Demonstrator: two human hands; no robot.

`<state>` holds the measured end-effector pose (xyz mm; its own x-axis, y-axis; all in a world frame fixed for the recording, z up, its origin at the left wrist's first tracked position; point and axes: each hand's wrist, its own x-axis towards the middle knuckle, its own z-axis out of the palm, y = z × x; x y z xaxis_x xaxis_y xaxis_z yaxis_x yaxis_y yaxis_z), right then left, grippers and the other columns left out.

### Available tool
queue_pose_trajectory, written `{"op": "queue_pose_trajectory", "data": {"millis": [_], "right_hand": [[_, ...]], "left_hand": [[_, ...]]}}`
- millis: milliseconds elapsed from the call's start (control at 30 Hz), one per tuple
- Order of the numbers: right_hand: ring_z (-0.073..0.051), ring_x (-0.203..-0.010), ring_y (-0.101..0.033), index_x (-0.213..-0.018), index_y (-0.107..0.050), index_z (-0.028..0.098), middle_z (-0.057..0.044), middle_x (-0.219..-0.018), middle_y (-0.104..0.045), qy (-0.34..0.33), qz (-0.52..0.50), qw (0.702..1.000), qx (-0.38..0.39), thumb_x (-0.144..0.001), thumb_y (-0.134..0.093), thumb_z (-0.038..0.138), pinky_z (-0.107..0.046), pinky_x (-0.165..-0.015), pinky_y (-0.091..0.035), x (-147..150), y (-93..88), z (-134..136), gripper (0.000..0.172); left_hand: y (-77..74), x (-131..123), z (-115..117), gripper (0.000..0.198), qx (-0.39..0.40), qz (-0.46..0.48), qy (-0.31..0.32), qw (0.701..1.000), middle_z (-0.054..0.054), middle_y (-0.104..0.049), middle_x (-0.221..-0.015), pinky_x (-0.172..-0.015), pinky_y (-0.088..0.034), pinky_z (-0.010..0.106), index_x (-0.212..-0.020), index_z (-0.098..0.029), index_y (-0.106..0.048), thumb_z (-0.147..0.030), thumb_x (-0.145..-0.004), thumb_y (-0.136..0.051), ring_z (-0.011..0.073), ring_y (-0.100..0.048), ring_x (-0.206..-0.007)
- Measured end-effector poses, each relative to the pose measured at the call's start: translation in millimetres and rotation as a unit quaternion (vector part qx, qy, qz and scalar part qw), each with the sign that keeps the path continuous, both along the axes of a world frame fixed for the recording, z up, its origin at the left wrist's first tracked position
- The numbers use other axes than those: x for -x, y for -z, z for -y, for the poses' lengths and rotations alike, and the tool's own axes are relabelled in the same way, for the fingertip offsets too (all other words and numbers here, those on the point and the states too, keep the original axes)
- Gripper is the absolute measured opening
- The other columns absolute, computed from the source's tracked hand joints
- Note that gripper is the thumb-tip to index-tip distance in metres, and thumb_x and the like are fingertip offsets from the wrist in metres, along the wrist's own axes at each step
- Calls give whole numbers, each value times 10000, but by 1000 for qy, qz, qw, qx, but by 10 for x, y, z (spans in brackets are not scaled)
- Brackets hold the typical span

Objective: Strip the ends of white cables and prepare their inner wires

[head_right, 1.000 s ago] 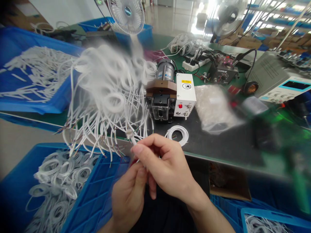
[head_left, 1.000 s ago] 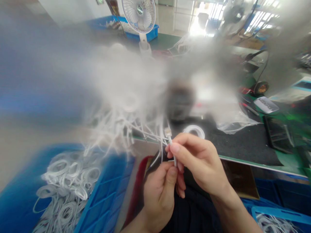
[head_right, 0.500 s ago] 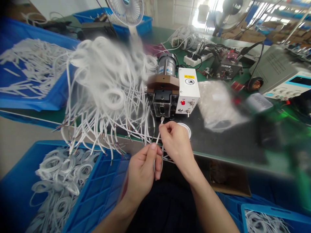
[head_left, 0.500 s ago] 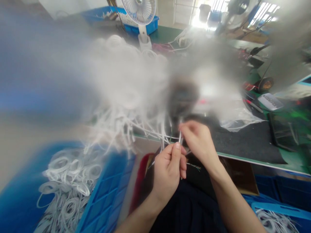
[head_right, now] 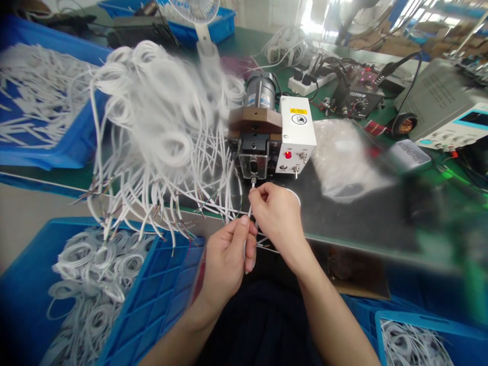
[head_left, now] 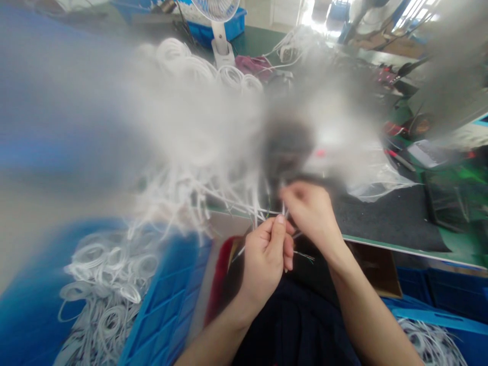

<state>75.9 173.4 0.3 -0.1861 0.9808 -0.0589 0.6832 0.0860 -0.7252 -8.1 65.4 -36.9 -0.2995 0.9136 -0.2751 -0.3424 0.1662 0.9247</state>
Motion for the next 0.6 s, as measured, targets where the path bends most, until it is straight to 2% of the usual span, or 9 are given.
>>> {"op": "queue_pose_trajectory", "data": {"millis": [433,600], "right_hand": [[-187,-647,-638,-730,-753,220,-9,-659,-737,1,22,1000,5,-959,-611,358,-294,-635,-377,18,-23,-47,303],[-180,-611,-577,-747,-787,219,-9,-642,-723,12,47,999,-6,-963,-604,377,-297,-614,-337,54,-3,-85,325]], "left_hand": [[11,21,-48,453,-10,-3,9,1000,-69,-562,-540,-380,-366,149,-871,-180,-669,-566,-1090,-577,56,-477,-371],[44,23,-105,449,-18,18,-5,1000,-71,-551,-532,-369,-373,147,-877,-179,-669,-574,-1077,-595,58,-466,-365]]}}
